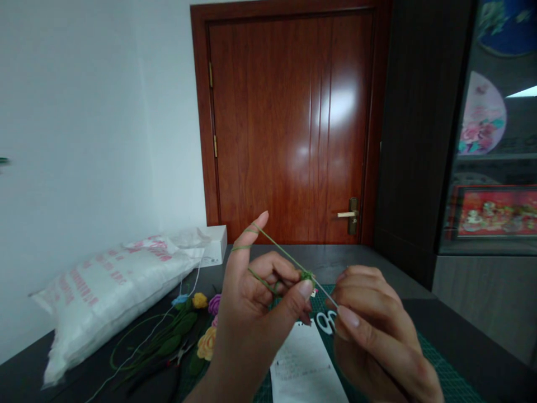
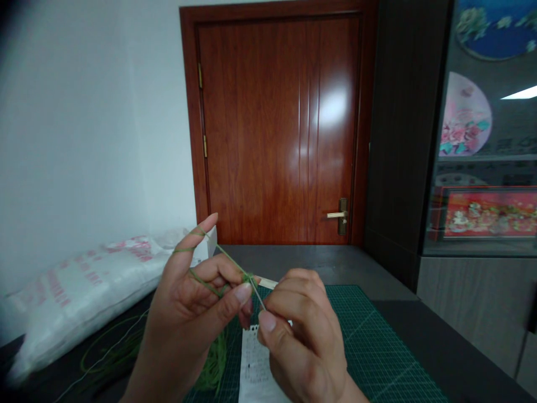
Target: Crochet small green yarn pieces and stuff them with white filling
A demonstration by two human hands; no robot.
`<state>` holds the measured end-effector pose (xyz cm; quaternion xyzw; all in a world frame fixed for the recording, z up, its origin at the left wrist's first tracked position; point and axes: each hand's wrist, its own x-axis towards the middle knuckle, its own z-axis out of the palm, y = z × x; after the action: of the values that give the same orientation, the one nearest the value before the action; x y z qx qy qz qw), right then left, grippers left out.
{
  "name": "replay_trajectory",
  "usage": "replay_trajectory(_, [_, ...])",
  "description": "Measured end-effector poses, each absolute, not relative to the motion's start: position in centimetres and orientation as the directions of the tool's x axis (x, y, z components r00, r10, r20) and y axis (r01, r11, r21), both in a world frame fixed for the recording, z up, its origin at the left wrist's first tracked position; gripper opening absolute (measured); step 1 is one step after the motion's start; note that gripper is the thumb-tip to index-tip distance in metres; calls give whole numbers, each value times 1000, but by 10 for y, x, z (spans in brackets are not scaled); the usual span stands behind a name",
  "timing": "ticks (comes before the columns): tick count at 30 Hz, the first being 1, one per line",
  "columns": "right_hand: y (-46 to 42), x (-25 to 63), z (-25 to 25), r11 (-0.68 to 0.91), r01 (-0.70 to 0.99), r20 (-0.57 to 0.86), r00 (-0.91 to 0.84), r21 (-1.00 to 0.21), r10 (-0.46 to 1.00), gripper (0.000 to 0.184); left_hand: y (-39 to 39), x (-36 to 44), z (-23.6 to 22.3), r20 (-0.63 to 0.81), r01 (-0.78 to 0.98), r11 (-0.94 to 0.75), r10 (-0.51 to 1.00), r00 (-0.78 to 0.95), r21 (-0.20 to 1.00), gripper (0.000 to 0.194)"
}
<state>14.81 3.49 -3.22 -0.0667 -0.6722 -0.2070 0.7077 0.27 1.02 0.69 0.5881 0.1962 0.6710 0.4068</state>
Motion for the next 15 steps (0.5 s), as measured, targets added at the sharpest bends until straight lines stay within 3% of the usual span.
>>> replay_trajectory(4, [38, 147, -29, 911, 354, 966, 68, 211, -249, 26, 13, 1, 8, 627, -327, -580, 777, 52, 746, 92])
replay_trajectory(7, [35, 145, -24, 942, 294, 977, 90, 160, -194, 20, 14, -1, 9, 635, -304, -594, 771, 49, 744, 83])
replay_trajectory(9, [33, 144, -21, 982, 185, 983, 174, 22, -55, 16, 16, -3, 10, 641, -289, -602, 766, 55, 744, 79])
replay_trajectory(12, [34, 143, -18, 959, -76, 925, 253, -272, 282, 10, 19, -6, 10, 631, -290, -586, 771, 86, 756, 75])
replay_trajectory(15, [40, 139, -16, 802, -367, 838, 96, -472, 538, 19, 23, -10, 10, 608, -320, -543, 779, 155, 777, 73])
